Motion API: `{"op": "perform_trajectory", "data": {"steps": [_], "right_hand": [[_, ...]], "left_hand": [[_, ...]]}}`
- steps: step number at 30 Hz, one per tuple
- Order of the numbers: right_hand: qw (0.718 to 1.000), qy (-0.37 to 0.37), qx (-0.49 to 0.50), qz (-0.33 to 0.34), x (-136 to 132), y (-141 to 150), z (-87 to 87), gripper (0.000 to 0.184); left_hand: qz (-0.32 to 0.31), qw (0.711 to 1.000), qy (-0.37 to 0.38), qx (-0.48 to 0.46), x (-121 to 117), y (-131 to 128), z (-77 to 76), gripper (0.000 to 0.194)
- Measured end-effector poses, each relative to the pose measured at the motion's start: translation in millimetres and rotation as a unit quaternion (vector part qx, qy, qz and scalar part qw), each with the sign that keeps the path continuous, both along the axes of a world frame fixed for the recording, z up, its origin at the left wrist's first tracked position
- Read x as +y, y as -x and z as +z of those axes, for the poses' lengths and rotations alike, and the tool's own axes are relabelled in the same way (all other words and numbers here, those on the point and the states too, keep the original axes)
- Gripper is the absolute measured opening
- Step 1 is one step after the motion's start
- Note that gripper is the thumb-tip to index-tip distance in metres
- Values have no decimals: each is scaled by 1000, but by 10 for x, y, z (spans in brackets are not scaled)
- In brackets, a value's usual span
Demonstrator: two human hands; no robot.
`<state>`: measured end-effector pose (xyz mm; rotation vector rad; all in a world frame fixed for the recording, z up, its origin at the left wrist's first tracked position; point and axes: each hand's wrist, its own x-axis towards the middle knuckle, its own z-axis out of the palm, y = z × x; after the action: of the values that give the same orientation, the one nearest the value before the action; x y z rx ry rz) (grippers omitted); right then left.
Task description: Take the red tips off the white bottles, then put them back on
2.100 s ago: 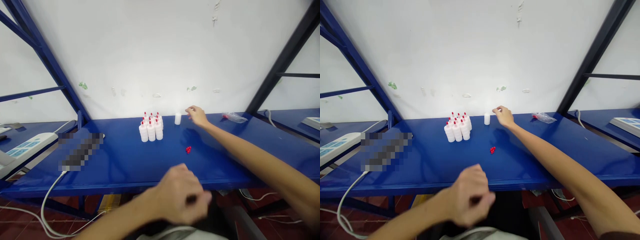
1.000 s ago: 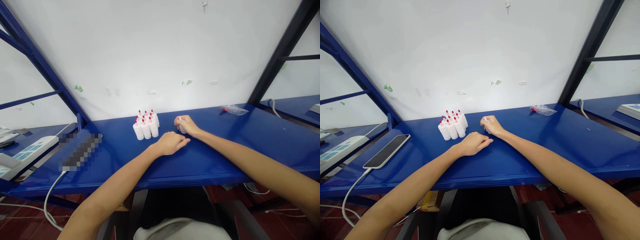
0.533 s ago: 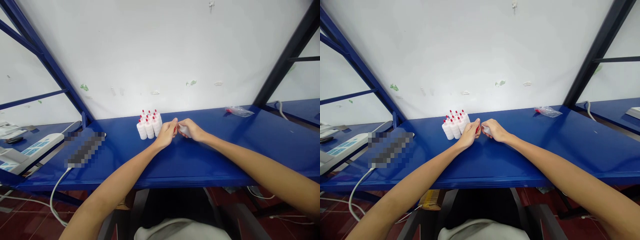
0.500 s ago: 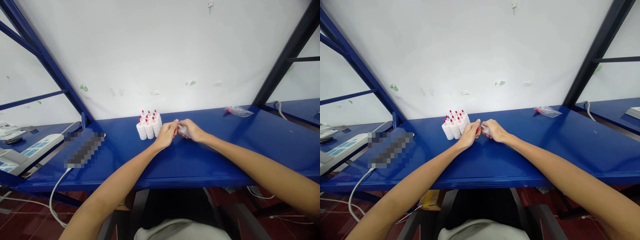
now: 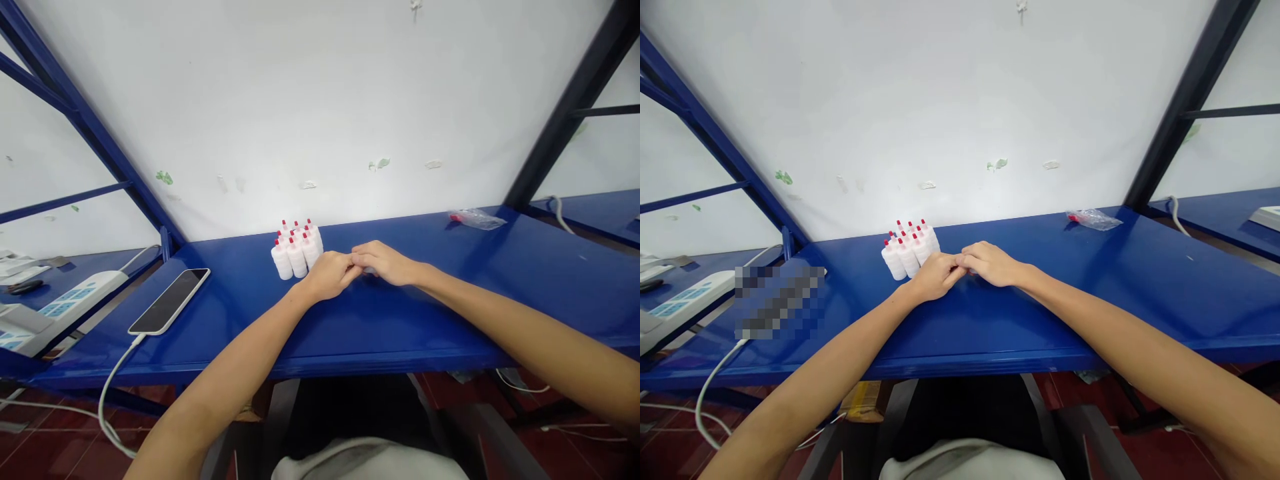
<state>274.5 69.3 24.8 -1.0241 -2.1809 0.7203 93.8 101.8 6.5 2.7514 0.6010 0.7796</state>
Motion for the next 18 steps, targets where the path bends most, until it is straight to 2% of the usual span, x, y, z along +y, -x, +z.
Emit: {"op": "perform_trajectory", "data": {"steps": [5,12,18], "right_hand": [[999,12,2,42,-19,-17,9,39],[999,-19,-24,35,-17,-24,-4,34],[997,-38,-54,36,-21,-15,6,33]], "left_hand": [[-11,1000,-2,8,-53,-11,29,26],[13,997,-61,46,-32,1,9,24],[2,998,-49,46,-8,14,-7,25]]}}
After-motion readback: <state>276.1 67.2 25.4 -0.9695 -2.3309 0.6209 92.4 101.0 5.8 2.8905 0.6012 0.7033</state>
